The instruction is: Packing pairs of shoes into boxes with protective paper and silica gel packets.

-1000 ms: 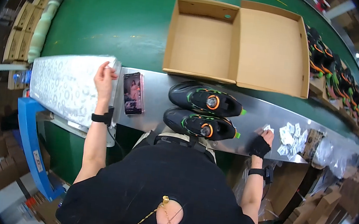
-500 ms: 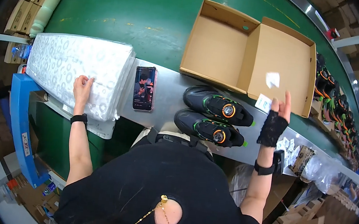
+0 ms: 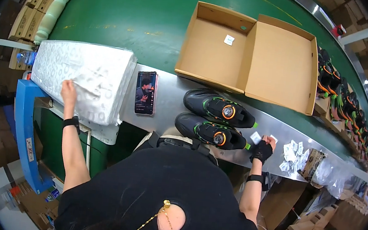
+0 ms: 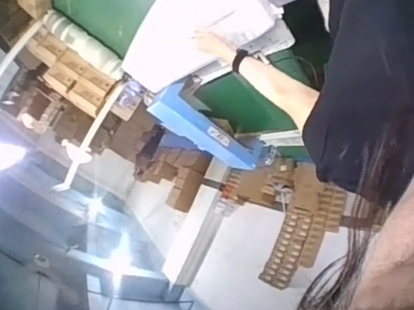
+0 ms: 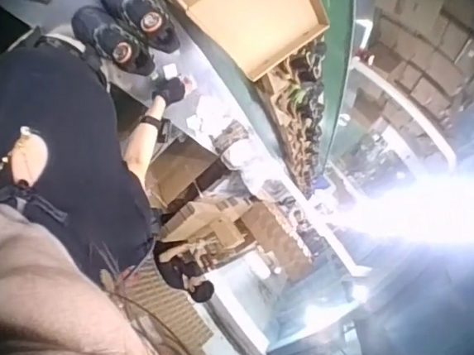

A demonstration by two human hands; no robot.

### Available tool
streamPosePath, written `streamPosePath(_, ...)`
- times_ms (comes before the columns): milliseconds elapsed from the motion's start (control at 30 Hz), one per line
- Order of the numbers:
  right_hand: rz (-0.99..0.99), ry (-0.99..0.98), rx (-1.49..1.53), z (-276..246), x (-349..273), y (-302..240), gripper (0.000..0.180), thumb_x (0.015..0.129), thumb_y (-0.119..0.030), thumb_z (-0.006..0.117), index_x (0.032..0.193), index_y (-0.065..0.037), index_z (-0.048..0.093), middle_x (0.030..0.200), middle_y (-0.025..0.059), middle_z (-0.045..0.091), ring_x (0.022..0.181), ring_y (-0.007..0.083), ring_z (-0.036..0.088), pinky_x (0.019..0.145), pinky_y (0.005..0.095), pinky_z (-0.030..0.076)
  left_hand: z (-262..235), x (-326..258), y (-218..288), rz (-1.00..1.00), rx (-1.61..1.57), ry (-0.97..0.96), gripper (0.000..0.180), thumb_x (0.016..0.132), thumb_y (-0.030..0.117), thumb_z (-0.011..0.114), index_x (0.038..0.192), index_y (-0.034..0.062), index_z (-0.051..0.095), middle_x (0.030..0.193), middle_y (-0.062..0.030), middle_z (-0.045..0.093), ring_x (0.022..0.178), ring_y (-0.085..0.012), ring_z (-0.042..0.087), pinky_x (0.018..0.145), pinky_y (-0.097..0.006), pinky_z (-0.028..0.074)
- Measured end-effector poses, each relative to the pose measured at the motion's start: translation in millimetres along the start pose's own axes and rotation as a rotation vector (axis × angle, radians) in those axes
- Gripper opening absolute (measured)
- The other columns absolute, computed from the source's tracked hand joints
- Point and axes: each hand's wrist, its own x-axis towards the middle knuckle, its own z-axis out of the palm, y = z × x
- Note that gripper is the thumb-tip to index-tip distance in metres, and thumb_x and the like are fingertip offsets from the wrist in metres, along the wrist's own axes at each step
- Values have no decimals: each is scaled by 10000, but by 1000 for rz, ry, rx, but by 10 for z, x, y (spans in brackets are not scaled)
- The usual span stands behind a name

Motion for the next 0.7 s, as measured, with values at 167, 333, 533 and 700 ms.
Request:
streamPosePath(167,-275,228,90,-314,114,-395,210,792,-206,593,836,-4,557,853,118,529,770,231,509,705,300,410,-1078,497,1124,65,-272,165,223,896,195,441,833,-11,496,667,-71,514,599,-141,478,546,-278,393)
streamPosePath(333,-756,-12,392,-888,-47,-1938,161,724,-84,648,851,-15,579,835,96,561,750,204,547,703,293,447,-1107,356,2861,149,-946,-180,170,903,162,427,849,22,507,634,31,419,563,-42,382,494,-187,334)
streamPosePath(533,-565,-898,1099,-655,-318,-3095,535,717,-253,681,1141,-15,459,1011,97,544,868,155,529,783,284,422,-574,-44,4523,453,-1243,-501,155,886,129,464,843,-17,495,684,-58,532,585,-107,529,545,-242,448)
streamPosePath(700,-285,-258,1184,-287,648,-2954,309,776,-107,572,1061,-29,480,885,37,548,757,100,501,679,235,422,-116,-123,5047,896,-947,-275,443,811,277,600,1091,-33,454,1042,-179,505,1030,-283,491,857,-315,406)
